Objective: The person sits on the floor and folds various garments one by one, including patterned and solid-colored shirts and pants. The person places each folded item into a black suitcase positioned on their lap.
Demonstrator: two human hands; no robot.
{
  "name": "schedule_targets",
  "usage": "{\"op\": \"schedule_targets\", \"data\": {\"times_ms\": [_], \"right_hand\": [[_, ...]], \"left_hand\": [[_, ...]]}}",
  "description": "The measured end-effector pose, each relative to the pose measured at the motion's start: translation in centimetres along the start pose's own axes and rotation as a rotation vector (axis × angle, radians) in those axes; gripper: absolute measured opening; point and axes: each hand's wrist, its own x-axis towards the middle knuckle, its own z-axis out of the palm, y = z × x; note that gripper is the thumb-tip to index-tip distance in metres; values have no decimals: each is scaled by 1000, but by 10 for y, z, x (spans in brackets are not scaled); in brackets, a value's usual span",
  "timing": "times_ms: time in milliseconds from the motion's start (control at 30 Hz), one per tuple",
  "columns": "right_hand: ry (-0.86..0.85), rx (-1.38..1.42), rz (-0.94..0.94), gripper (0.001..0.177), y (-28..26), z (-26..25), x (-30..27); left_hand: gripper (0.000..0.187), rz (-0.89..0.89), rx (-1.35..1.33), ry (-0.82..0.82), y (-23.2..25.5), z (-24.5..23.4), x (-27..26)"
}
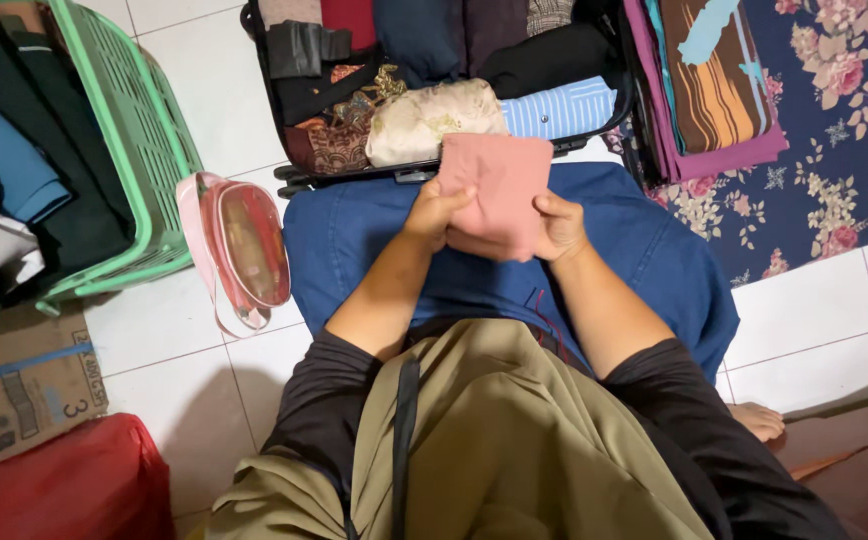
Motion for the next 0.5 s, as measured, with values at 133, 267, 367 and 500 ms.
{"op": "schedule_targets", "data": {"times_ms": [133,267,367,500], "right_hand": [[94,-238,-78,77,-19,16,3],[242,-692,-377,75,-51,51,9],[188,-1216,-659,72,-68,78,13],[244,-2091,-792,73,-47,95,21]], "left_hand": [[59,158,-23,77,-5,-8,11],[64,202,19,74,-12,-14,20],[61,162,-43,-33,-7,-11,18],[68,-61,-380,-161,9,0,5]]}}
